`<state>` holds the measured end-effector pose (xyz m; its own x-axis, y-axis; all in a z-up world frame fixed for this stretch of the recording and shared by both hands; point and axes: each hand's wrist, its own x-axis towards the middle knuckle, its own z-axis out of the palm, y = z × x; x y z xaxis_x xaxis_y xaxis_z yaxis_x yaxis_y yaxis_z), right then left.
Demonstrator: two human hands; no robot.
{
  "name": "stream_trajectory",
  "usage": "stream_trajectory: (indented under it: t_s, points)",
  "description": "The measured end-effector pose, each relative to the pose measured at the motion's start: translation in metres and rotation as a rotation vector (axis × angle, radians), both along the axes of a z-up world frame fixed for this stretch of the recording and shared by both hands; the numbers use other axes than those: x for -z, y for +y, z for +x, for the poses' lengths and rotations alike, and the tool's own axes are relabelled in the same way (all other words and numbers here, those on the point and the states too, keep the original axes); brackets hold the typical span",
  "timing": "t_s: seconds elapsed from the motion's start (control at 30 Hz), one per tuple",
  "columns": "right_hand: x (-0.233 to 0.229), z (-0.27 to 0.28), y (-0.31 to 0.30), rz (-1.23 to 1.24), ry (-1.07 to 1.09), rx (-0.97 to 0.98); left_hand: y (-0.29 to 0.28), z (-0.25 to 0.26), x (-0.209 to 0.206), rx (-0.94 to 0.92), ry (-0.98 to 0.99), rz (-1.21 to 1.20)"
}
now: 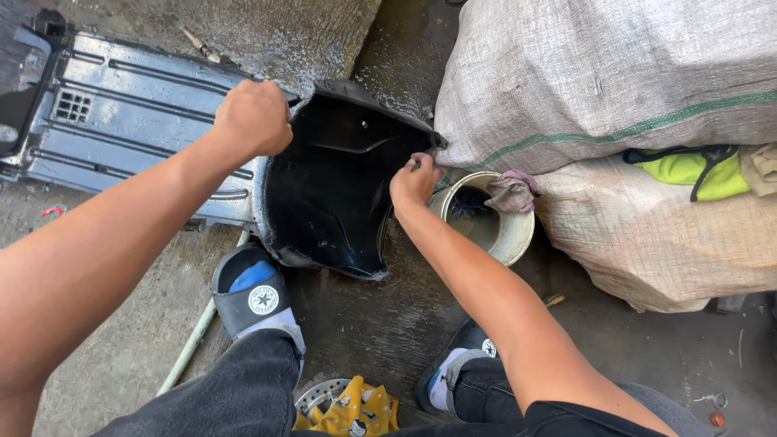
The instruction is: Cleaning a plastic car part using a brush, soapy water, and a cloth
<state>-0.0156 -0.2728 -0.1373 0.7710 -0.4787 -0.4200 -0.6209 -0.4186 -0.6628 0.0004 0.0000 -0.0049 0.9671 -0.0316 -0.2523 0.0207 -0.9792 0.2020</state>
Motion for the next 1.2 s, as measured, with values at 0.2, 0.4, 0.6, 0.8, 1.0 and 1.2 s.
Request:
stream_trajectory:
  t_s: [0.2,0.4,0.6,0.8,1.0,1.2]
  points:
    - [-0.003,-0.008,-0.015,-0.043,-0.477,-0.455,0.002,0.006,0.013,-0.101,-0.008,-0.132]
    - [0.024,-0.003,-0.014,-0.084,-0.467,-0.259,0.000,0.008,0.007,-0.123,0.041,-0.117]
    - [0.053,0.008,-0.025,0.032,-0.249,-0.163,-0.005,0.011,-0.002,-0.151,0.068,-0.042]
    - [-0.049,0.026,-0.040,0.232,-0.218,-0.313,-0.006,0.030,-0.003,-0.194,-0.014,-0.091]
    - [-0.225,0.040,-0.108,-0.307,0.206,-1.159,-0.001,0.033,0.007,-0.079,-0.543,-0.305]
    - [-0.206,0.020,-0.182,-0.582,0.649,-1.274,0.012,-0.005,0.000,0.053,-0.402,-0.425]
